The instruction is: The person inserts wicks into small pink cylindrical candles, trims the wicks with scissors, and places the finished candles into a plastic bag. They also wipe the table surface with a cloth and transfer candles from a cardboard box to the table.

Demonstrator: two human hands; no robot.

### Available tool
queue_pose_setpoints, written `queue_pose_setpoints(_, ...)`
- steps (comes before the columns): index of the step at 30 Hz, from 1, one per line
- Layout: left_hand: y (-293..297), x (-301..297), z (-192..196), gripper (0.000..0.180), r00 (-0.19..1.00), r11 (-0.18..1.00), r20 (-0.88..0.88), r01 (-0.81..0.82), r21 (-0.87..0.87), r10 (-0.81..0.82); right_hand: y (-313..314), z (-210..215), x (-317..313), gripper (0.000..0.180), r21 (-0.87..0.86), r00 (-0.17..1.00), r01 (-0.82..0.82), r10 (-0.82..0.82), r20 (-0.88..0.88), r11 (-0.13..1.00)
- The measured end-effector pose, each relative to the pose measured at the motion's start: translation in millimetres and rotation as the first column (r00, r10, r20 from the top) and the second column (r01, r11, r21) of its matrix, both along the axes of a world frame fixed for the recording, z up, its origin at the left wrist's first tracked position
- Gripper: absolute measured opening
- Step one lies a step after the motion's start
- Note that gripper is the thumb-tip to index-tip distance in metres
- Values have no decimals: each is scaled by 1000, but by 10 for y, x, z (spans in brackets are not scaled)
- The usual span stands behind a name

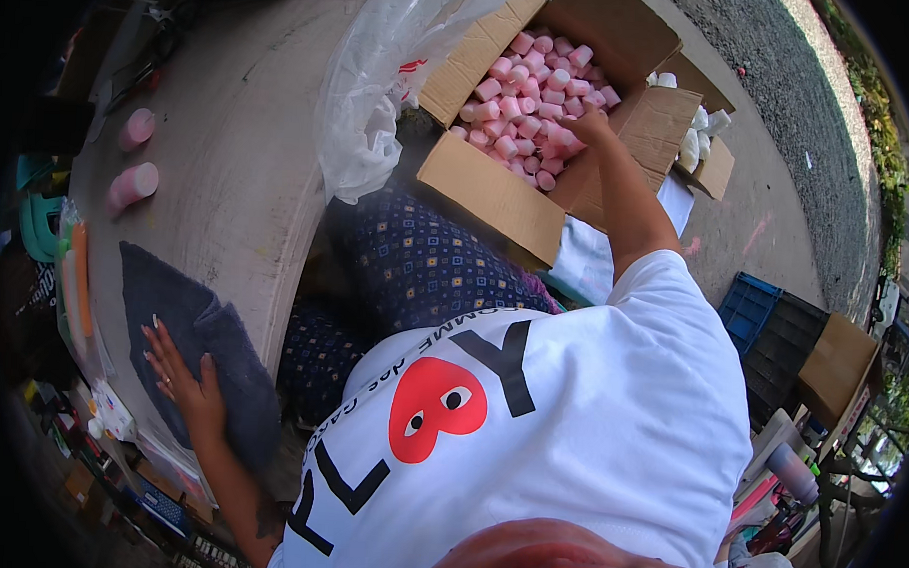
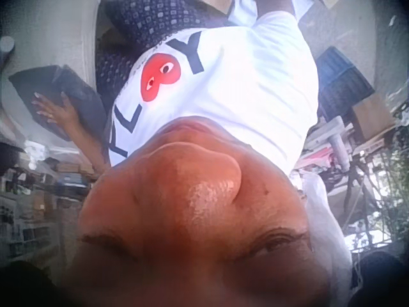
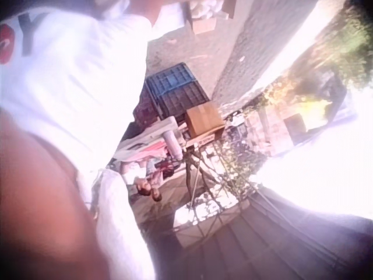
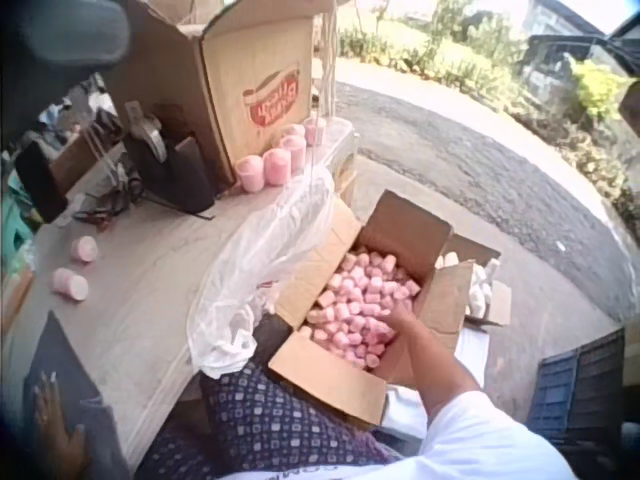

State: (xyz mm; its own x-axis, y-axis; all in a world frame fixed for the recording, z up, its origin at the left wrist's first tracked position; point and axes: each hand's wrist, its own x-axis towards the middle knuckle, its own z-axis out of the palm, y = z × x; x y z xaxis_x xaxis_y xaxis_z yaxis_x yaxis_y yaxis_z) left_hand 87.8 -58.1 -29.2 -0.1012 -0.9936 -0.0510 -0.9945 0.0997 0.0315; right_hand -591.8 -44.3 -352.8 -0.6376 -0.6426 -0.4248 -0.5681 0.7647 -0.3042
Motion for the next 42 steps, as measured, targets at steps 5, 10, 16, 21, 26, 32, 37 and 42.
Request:
queue_pose_setpoints(5, 14, 86, 16, 73, 1000, 999, 7, 19, -27, -19, 48, -164, 683, 106, 172, 995, 7, 11, -103, 985)
queue_pose_setpoints(10, -38, 35, 44, 71, 988, 987, -7, 151, -52, -152, -88, -111, 728, 70, 143, 993, 2, 15, -114, 990)
queue_pose_setpoints(16, -39, -9, 85, 69, 981, 979, 7, 192, -61, -192, -58, 54, 616, 79, 122, 993, -111, 115, -27, 986)
queue_pose_setpoints(21, -66, 36, 63, 68, 973, 971, -6, 230, -67, -231, -211, -272, 471, 89, 141, 994, -112, 112, 6, 984)
queue_pose_setpoints(26, -48, 26, 64, 68, 977, 974, 0, 211, -76, -212, -216, -136, 469, 88, 226, 980, -197, 192, 45, 954)
queue_pose_setpoints(32, -13, 9, 64, 67, 984, 982, 19, 179, -66, -179, -243, -189, 528, 95, 164, 994, -100, 93, 50, 981)
queue_pose_setpoints(37, -56, -14, 71, 67, 978, 975, -6, 210, -74, -211, -139, -476, 282, 101, 15, 901, -34, 25, 434, 999)
queue_pose_setpoints(42, 2, 8, 92, 68, 989, 988, 17, 148, -49, -148, -103, -237, 392, 89, 57, 493, 416, -277, 824, 908)
